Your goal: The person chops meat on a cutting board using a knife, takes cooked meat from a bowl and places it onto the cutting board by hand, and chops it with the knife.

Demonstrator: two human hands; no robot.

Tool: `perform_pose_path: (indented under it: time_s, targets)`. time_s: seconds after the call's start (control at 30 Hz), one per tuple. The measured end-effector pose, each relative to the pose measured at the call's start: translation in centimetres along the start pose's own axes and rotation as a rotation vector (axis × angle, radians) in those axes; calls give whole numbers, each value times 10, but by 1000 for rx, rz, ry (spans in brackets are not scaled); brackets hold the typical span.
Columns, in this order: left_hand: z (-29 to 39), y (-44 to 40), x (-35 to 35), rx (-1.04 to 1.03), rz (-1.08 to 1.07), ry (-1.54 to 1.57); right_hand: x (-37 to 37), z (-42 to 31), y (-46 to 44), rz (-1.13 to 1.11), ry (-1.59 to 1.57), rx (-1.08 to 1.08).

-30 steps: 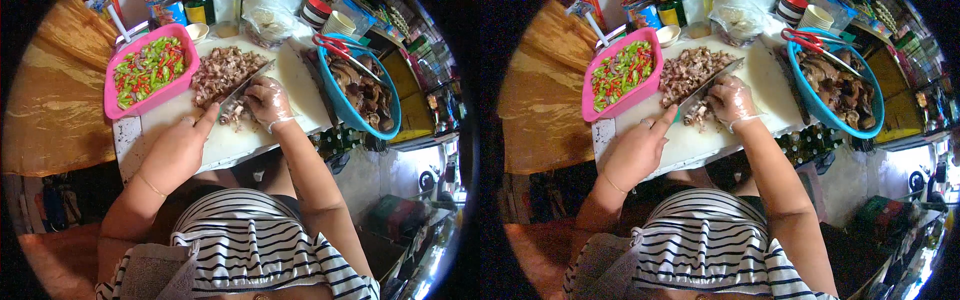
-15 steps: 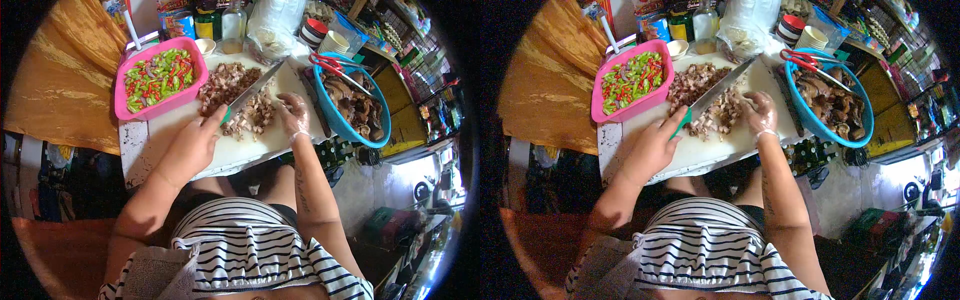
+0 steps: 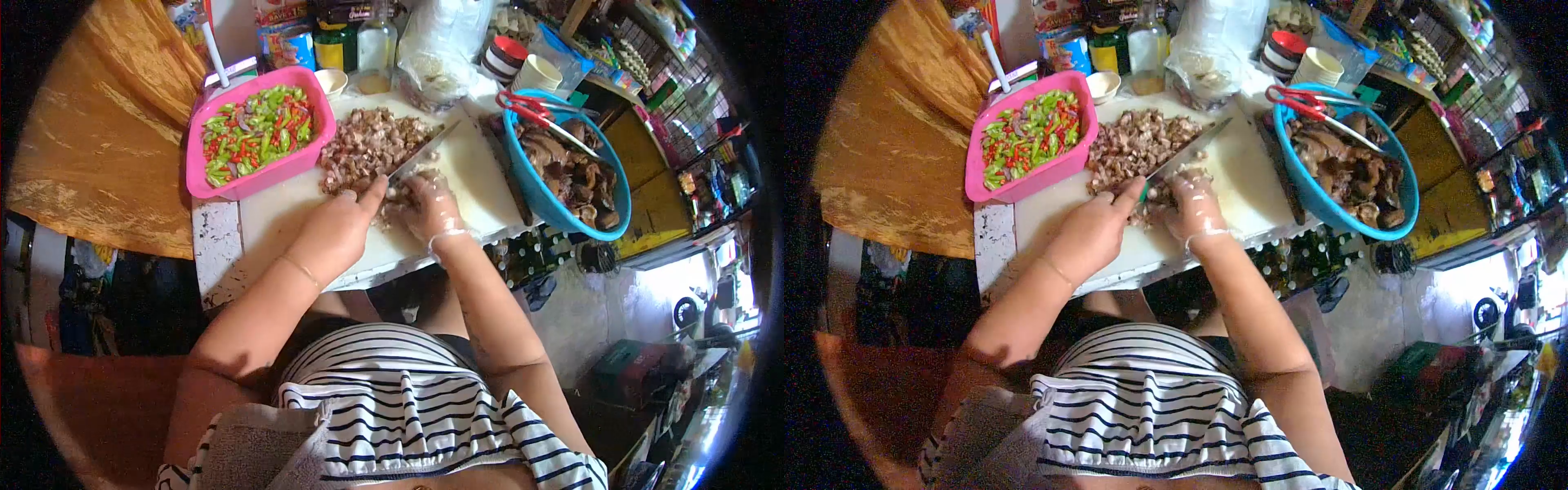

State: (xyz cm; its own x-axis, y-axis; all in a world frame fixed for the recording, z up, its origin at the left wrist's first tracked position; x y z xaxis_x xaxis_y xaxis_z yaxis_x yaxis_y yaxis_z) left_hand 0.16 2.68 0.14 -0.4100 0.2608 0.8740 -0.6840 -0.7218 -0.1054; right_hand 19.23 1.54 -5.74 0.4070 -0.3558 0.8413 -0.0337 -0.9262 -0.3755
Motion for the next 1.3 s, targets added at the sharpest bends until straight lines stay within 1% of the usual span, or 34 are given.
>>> perform_pose_path:
  time_s: [0.03, 0.13, 0.17, 0.27, 0.3, 0.4, 0.43, 0.5, 0.53, 0.67, 0.7, 0.77, 0.8, 0.83, 0.9, 1.0, 1.07, 1.13, 1.17, 1.27, 1.3]
  targets:
    - [0, -7, 3, 76, -74, 36, -1, -1, 2, 101, 30, 60]
    - [-6, 4, 8, -65, 99, 175, 2, 6, -1, 114, -77, -78]
    - [-5, 11, 11, -61, 137, 223, 4, 13, -5, 54, -224, -169]
    - [-6, 26, 22, -27, 215, 173, 0, 32, -10, 386, 108, -267]
    - [4, 28, 35, 106, 115, 132, -3, 36, -13, 474, 218, -261]
    - [0, 36, 36, 118, 79, 79, 0, 45, -35, 122, 73, -321]
    - [-1, 38, 36, 91, 81, 84, 2, 40, -36, 98, 66, -255]
    - [0, 42, 33, 32, 77, 96, 2, 32, -32, 81, -31, -189]
    - [1, 42, 34, 43, 57, 82, 4, 28, -28, 74, -75, -160]
    - [12, 39, 45, 104, -47, 7, 7, 18, -22, 107, 26, -67]
    - [14, 37, 45, 124, -78, -23, 7, 17, -20, 179, 32, -14]
    - [17, 32, 45, 75, -95, -15, 3, 21, -23, 146, 53, 4]
    - [18, 28, 44, 51, -102, -12, 2, 20, -24, 130, 63, 15]
    - [14, 22, 36, 26, -79, 0, 2, 16, -23, 190, 74, 36]
    - [4, 9, 15, -16, -20, 23, -1, 18, -21, 157, 58, 33]
    - [16, -10, 9, 105, -95, -53, -1, 20, -24, 140, 27, 71]
    - [1, -12, -5, 41, -3, 16, 1, 19, -19, 122, 21, 74]
    - [-6, -8, -3, -12, 82, 107, 9, 13, -20, 114, 31, 46]
    - [-17, -3, -7, -53, 149, 184, 15, 11, -20, 50, 143, -36]
    - [-16, 26, 7, -22, 329, 261, 5, 22, -25, 255, 344, -262]
    - [-26, 33, 8, -121, 399, 272, 7, 24, -32, 115, 328, -331]
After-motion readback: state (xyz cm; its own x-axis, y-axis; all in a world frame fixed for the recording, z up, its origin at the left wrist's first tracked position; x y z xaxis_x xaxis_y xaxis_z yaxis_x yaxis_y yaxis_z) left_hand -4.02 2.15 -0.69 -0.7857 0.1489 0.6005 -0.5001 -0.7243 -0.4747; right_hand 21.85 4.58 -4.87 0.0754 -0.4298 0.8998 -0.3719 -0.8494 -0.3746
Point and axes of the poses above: each hand's wrist, its own y-axis away from the middle knuckle, its own x-axis out of the back of the hand, z = x × y, the point moved 4 cm from there along -y, towards the middle knuckle, and after that the axes turned 10 degrees about y, right-handed, at the moved point
